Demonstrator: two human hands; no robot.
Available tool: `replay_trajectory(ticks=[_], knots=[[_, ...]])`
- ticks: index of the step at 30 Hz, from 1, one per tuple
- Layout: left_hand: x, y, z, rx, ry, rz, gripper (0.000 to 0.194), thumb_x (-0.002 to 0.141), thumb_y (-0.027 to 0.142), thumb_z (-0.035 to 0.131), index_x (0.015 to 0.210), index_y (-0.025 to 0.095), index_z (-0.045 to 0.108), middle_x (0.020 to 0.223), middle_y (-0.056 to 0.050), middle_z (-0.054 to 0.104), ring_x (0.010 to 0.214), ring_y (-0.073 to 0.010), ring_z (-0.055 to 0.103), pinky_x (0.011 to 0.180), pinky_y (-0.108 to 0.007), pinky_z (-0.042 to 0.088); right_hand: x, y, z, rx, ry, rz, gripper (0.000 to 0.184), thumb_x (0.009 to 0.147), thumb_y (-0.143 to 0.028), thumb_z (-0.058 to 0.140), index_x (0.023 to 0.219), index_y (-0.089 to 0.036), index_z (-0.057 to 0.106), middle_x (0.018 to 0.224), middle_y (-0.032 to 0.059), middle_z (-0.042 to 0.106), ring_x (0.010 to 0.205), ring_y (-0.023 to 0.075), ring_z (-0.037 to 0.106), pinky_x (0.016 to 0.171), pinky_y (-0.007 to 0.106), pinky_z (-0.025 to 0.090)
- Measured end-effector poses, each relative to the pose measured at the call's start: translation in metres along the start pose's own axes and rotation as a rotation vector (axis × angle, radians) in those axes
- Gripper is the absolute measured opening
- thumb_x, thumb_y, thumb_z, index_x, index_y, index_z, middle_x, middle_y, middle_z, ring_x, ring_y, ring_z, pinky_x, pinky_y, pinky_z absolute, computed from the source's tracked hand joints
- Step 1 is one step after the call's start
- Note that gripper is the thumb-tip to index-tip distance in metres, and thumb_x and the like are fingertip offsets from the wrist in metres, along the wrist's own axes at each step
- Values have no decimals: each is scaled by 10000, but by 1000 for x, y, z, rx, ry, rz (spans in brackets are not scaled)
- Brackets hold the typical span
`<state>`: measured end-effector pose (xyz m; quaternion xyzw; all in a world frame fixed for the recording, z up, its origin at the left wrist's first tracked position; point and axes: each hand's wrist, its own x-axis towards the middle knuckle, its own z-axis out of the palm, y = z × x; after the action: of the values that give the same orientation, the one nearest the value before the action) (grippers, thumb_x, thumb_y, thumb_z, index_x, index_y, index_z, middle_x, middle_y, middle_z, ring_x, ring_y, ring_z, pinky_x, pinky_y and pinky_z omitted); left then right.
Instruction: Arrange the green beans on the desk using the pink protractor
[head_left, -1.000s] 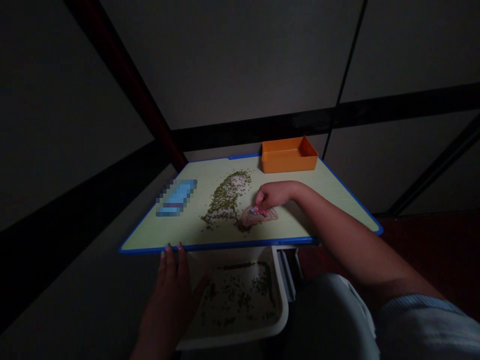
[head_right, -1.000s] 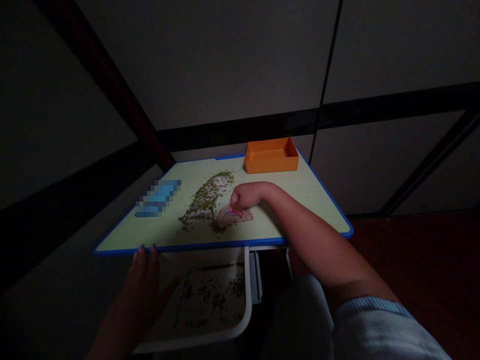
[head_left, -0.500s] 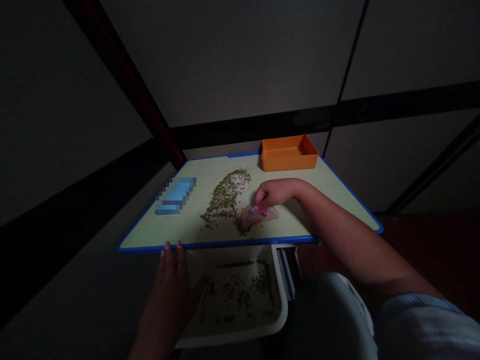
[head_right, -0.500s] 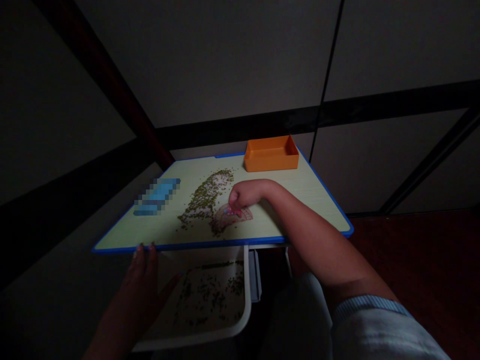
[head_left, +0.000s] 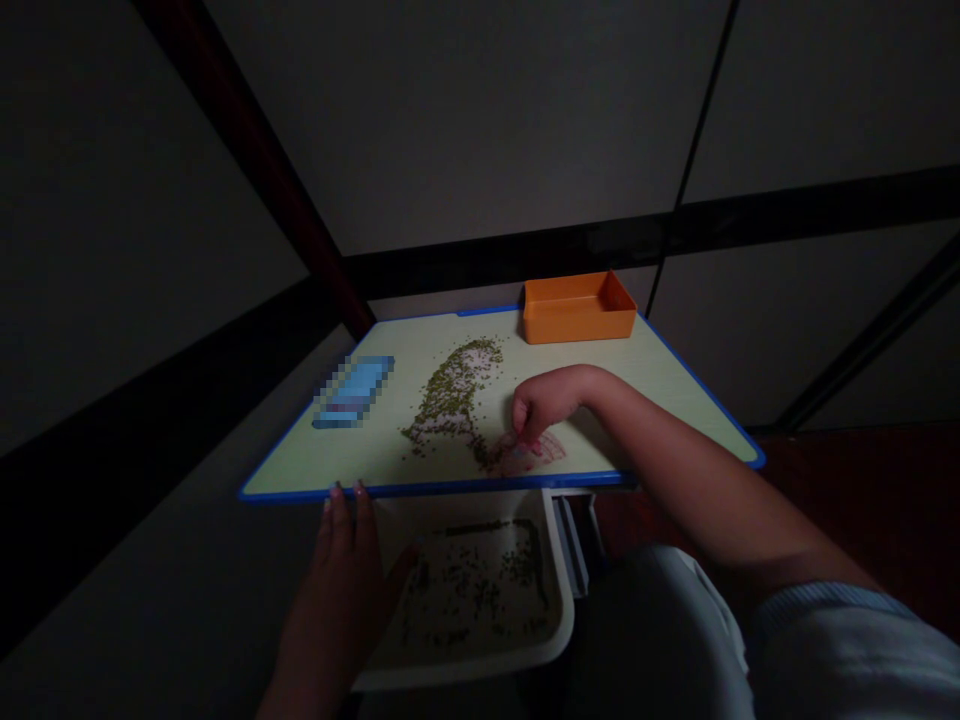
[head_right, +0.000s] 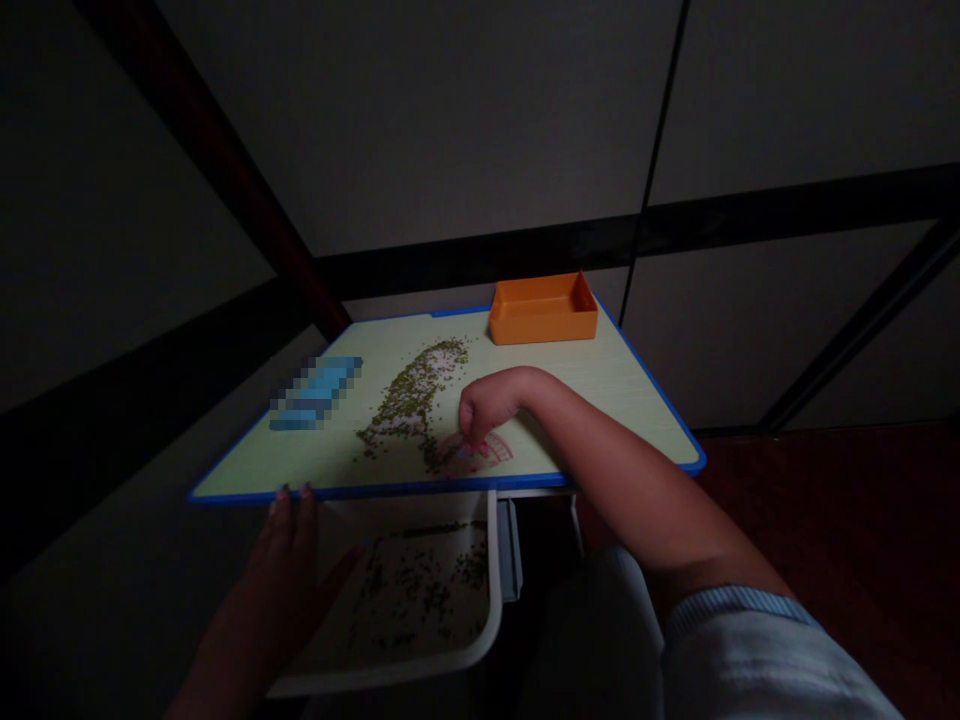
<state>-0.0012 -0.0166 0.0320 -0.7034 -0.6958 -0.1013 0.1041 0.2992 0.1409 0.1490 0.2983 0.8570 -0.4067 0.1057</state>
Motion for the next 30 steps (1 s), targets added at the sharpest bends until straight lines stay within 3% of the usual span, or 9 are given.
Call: replay_trajectory(ticks=[7, 15, 23, 30], knots=[[1, -2, 3, -3, 2, 7, 906, 797, 608, 376, 1438, -8, 203, 1536, -311, 188, 1447, -399, 173, 1119, -520, 308, 3, 7, -2, -121, 215, 64, 235, 780, -326, 640, 723, -117, 731, 526, -48, 547, 543, 76, 396, 574, 232, 293], [1, -5, 6, -20, 7, 8, 912, 793, 623, 369, 1441, 2, 202, 1538, -307, 185, 1445, -402, 182, 1113, -534, 316, -4, 16, -11, -145, 256, 98, 301, 804, -381, 604, 699, -120, 712, 548, -29, 569, 554, 86, 410, 590, 244, 290], [0, -5, 6, -8, 27, 37, 917, 803, 644, 335, 1441, -2, 205, 1533, -304, 203, 1444, -398, 187, 1116, -517, 322, -11, 17, -15, -149, 306, 129, 198, 793, -246, 574, 714, -118, 703, 627, -1, 628, 592, 99, 474, 613, 238, 325], [-1, -2, 4, -27, 18, 16, 907, 807, 632, 337, 1442, -2, 200, 1533, -317, 187, 1432, -419, 209, 1105, -543, 327, -10, 20, -14, -171, 376, 168, 243, 812, -280, 550, 768, -109, 718, 637, 11, 626, 590, 102, 476, 608, 241, 330]])
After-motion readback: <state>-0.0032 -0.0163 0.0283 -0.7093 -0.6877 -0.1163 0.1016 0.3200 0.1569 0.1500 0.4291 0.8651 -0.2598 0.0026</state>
